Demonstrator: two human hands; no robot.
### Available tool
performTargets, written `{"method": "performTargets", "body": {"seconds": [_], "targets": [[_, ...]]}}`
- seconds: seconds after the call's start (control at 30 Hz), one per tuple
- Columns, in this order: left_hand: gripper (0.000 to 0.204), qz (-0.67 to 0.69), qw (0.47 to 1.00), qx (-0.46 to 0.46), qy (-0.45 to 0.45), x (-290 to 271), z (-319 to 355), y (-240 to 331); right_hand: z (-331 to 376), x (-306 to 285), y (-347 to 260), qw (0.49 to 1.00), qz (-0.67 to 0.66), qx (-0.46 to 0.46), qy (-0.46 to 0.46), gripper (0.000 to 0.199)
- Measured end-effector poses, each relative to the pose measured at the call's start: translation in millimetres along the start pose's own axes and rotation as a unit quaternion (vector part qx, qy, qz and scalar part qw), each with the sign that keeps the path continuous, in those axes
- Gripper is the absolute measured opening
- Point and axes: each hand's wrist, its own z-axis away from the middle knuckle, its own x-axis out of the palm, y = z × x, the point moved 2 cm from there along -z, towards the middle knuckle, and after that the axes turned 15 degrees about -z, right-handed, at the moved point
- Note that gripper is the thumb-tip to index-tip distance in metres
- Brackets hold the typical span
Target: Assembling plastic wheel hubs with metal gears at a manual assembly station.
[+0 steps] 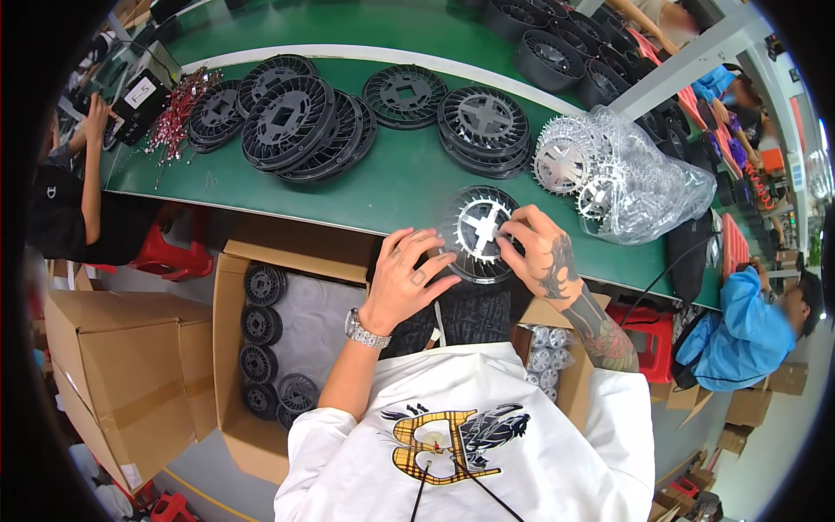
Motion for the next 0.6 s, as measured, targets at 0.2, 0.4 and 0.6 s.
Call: {"method": "performTargets", "body": {"seconds": [0.2,0.4,0.6], "targets": [[0.040,0.004,1.000,-0.003,0.001,1.8,0.5,0.8,-0.6,-12.6,-4.2,1.000,0.009,-0.020,-0.019,0.019],[0.040,0.002,1.000,-0.005,0.005,3.1,1.1,2.8,0.9,-10.8,-0.5,0.999,0.015,-0.013,-0.044,0.019],[0.040,0.005,1.000,-0.004,0.003,2.6,0.9,2.6,0.9,-11.7,0.2,0.999,0.008,-0.008,-0.036,0.019]]}}
